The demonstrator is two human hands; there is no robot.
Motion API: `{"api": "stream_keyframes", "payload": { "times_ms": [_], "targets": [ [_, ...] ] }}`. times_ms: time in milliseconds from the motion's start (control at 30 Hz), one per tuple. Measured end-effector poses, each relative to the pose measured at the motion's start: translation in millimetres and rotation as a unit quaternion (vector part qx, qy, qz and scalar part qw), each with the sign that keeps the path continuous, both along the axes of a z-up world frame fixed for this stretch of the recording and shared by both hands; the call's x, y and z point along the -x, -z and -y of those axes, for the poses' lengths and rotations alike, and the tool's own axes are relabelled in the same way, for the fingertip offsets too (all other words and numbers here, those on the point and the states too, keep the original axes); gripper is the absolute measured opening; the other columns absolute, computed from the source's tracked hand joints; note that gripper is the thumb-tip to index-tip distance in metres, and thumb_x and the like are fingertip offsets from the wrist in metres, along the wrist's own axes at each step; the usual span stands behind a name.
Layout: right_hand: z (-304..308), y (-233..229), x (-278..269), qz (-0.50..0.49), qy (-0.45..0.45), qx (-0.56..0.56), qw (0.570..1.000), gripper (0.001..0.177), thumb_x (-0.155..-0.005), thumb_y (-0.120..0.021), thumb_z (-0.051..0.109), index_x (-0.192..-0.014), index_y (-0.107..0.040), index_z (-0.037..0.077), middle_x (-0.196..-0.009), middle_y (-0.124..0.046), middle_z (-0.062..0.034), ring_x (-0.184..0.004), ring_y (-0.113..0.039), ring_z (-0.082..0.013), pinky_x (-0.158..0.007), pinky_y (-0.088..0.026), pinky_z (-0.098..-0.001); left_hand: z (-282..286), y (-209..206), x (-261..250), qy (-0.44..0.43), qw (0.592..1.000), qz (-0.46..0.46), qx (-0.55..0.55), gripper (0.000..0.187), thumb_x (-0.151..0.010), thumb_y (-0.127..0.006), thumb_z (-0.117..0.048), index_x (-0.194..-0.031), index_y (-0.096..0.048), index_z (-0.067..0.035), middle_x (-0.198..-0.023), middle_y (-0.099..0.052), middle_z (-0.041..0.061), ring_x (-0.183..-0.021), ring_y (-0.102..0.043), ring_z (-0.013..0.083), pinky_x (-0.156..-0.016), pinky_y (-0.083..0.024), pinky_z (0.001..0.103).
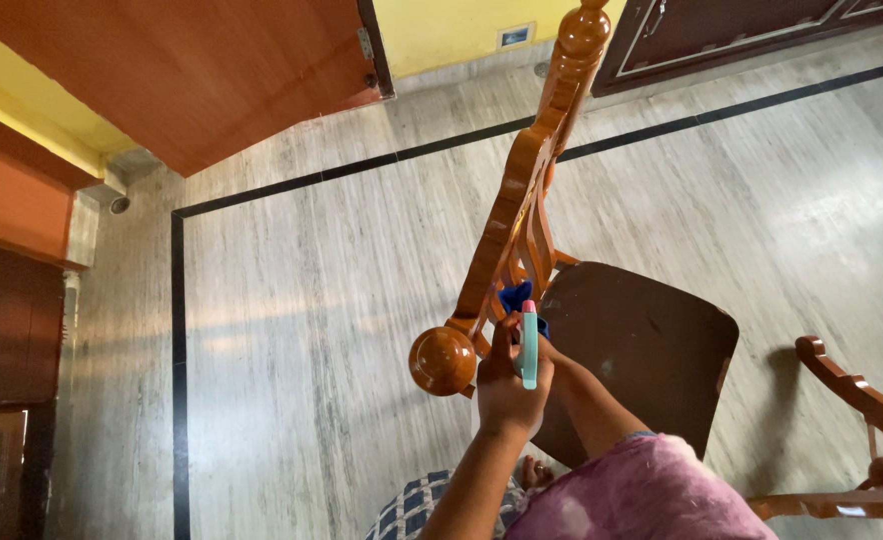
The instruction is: The person wipes a wooden chair and a round dining table using a blue cloth and a spray bottle. They spray the chair and wipe its backrest and legs, then move to the table to wipe the surface and a central tray.
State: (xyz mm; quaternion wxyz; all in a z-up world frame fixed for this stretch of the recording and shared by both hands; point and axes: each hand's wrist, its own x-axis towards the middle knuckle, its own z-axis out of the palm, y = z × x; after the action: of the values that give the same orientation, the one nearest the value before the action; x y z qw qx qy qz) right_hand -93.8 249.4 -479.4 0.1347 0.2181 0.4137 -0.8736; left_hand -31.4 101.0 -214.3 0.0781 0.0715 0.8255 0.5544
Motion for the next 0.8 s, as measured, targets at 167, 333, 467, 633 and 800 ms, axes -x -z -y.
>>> {"api": "stream_keyframes", "payload": {
  "times_ms": [167,333,467,633,800],
  "targets": [
    [-8.4,-2.6,2.7,-0.030,-0.001,-0.044,0.999,0.031,-0.100,-0.058,0.041,-0.107,-0.063,0.012,-0.078,-0.067,-0.0031,-0.065,-0.066,-0.0128,-0.058,-0.053,-0.0278,-1.7,5.5,0.2,-0.033,0.989,-0.142,-0.034,0.063,-0.077,-0.065,-0.014,-0.138,-0.051,-0.005,-0.124,-0.071,0.021,-0.096,-0.075,0.0350,-0.078,-0.061,0.041],
    [-3.8,-35.4,5.8,-0.056,0.011,-0.088,0.995,0.031,-0.100,-0.058,0.040,-0.110,-0.060,0.010,-0.076,-0.066,-0.0032,-0.063,-0.065,-0.0125,-0.056,-0.053,-0.0275,2.9,0.6,-4.6,-0.043,0.994,-0.099,0.027,0.051,-0.076,-0.064,-0.015,-0.126,-0.062,-0.013,-0.077,-0.075,0.012,-0.066,-0.075,0.0316,-0.061,-0.061,0.039],
    [3.6,-59.6,2.7,-0.059,0.028,-0.092,0.994,0.032,-0.100,-0.058,0.038,-0.111,-0.058,0.009,-0.075,-0.065,-0.0033,-0.062,-0.065,-0.0122,-0.054,-0.053,-0.0274,7.6,-9.5,-4.7,-0.041,0.990,-0.126,-0.048,0.047,-0.076,-0.063,-0.013,-0.123,-0.065,-0.013,-0.073,-0.074,0.011,-0.063,-0.076,0.0288,-0.058,-0.060,0.037],
    [11.3,-47.5,4.1,-0.057,0.064,-0.049,0.995,0.034,-0.105,-0.056,0.038,-0.116,-0.059,0.006,-0.078,-0.068,-0.0058,-0.065,-0.068,-0.0142,-0.057,-0.057,-0.0285,6.3,-15.0,-1.4,-0.034,0.991,-0.105,-0.068,0.049,-0.076,-0.066,-0.014,-0.124,-0.063,-0.012,-0.083,-0.076,0.011,-0.073,-0.077,0.0270,-0.065,-0.061,0.036],
    [16.2,-11.6,6.3,0.022,0.069,0.000,0.997,0.025,-0.096,-0.053,0.038,-0.105,-0.060,0.015,-0.071,-0.067,-0.0044,-0.055,-0.064,-0.0172,-0.046,-0.051,-0.0308,5.0,-6.8,0.3,-0.054,0.990,-0.105,-0.077,0.054,-0.075,-0.065,-0.012,-0.129,-0.064,-0.013,-0.092,-0.078,0.012,-0.079,-0.079,0.0283,-0.068,-0.062,0.035]
  ]
}}
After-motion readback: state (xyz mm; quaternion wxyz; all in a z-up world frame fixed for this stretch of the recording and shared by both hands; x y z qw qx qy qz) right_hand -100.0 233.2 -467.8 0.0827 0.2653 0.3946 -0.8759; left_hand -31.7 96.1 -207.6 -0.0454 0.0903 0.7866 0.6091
